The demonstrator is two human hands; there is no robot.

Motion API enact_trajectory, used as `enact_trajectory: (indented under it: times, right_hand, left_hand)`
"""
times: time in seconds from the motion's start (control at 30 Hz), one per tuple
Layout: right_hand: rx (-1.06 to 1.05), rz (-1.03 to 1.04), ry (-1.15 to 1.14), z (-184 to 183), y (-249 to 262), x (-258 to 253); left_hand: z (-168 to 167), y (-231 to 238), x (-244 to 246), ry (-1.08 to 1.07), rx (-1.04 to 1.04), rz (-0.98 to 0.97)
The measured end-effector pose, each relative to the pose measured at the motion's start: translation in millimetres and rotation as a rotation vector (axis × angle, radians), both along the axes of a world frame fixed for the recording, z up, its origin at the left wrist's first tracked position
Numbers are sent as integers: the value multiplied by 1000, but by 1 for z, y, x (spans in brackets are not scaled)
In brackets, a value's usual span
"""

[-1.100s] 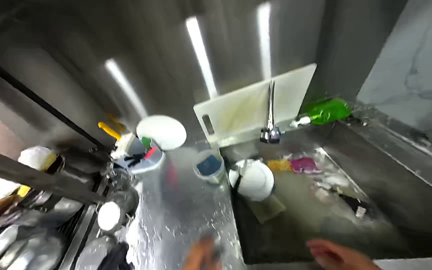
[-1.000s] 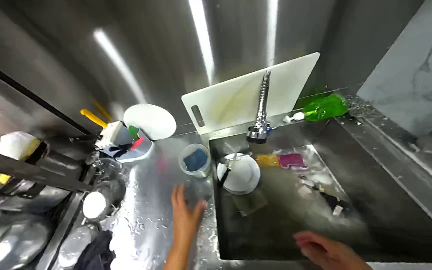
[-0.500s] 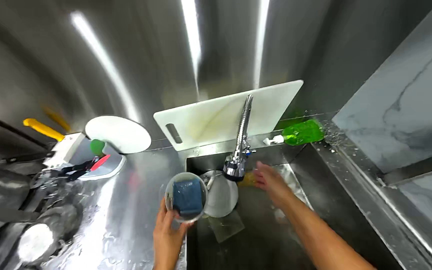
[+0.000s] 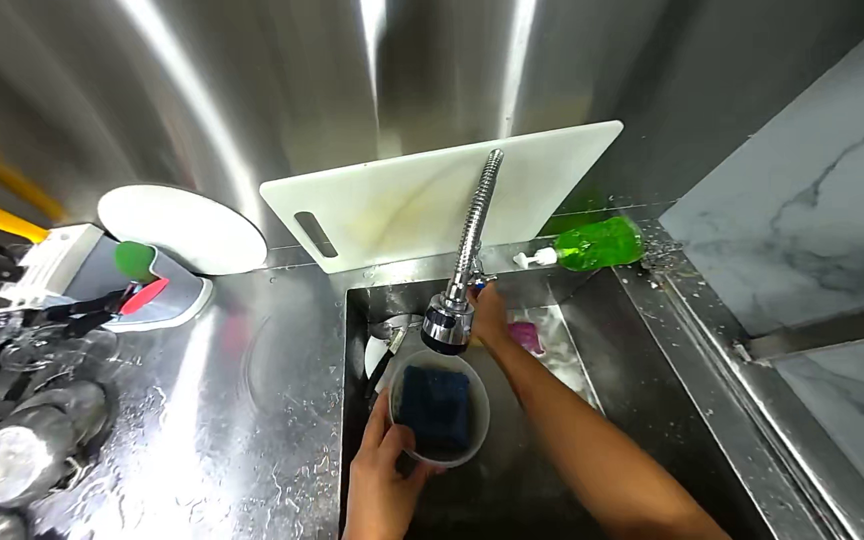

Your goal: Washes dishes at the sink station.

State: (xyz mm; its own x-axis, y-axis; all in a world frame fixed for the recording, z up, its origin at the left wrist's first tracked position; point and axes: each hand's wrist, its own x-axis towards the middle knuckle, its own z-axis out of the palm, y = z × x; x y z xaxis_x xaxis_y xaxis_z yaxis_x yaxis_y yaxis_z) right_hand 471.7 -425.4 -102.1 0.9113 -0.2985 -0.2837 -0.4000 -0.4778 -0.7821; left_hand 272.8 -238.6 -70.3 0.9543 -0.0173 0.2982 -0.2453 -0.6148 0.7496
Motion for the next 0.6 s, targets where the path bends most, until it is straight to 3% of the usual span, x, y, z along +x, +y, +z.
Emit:
enact_trajectory:
  times: [0.07, 0.1, 0.13, 0.23, 0.37, 0.6]
  right_hand:
    - [351, -78, -64, -2, 3, 3]
    - [418, -134, -44, -1, 5, 6]
    - [373, -172, -12, -1, 5, 10]
    - [-28, -134, 53, 4, 3, 14]
    - [-464, 56, -119, -8, -10, 9]
    - [-553, 188, 5, 6, -18, 13]
  left_hand:
    - [0, -4, 1, 6, 5, 9]
    - [0, -6, 1, 10, 3, 12]
    - [1, -8, 1, 22, 2, 20]
    - [5, -11, 1, 47, -35, 37]
    - [10, -13, 3, 49, -49, 67]
    - [12, -14, 4, 31, -46, 52]
